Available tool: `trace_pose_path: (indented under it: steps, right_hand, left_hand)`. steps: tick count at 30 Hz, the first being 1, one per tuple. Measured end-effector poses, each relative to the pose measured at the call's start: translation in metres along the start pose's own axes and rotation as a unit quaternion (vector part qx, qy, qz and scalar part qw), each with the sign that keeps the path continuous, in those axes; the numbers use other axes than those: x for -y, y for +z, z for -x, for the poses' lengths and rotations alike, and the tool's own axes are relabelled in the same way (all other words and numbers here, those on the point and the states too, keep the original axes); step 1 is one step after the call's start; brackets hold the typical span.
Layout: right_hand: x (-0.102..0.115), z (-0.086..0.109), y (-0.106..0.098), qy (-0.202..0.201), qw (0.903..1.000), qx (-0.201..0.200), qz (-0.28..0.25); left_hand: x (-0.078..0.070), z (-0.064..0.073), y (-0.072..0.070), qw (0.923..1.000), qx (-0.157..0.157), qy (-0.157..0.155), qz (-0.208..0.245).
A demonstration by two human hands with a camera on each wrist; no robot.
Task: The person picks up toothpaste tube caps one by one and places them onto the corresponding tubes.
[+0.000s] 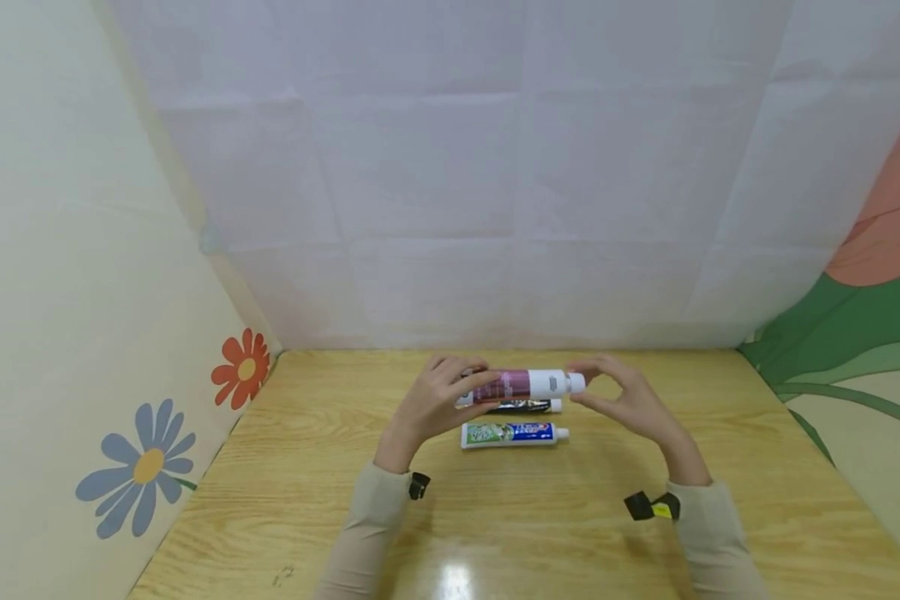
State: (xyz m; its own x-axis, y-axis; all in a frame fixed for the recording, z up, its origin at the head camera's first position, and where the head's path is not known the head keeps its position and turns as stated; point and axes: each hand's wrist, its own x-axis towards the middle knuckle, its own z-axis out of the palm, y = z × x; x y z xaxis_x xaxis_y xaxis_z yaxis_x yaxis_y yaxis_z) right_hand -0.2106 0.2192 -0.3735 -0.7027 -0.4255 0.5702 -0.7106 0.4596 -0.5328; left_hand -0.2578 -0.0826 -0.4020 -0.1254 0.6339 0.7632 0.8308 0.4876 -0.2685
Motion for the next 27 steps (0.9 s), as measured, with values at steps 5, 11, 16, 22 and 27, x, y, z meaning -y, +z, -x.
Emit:
trace_pose_path:
  steps: [5, 11, 16, 22, 27]
  right_hand:
    - [-0.0004, 0.0004, 0.0003, 0.002, 1.0, -0.001, 0.001]
    - [-0.0016, -0.0004, 0.0001, -0.001, 1.0, 0.004, 0.001]
    - [-0.0028, -0.0002, -0.0003, 0.004, 0.9999, 0.011, -0.002]
    - [-0.003, 0.0012, -0.0012, 0.017, 0.9997, 0.015, -0.003]
    - [-0.0045, 0.0021, -0.0014, 0.012, 0.9998, 0.014, -0.004]
  left_hand:
    - [-0.0007, -0.001, -0.0005, 1.0, 0.002, 0.002, 0.0]
    - [-0.0011, -0.0019, -0.003, 1.0, 0.0, 0.006, 0.002]
    - [-0.0013, -0.0014, -0.0028, 0.9999, -0.005, 0.007, 0.006]
    - [-0.0014, -0.0021, -0.002, 1.0, -0.005, 0.008, 0.001]
    - [-0.0016, -0.0027, -0.0018, 0.9999, -0.002, 0.01, -0.001]
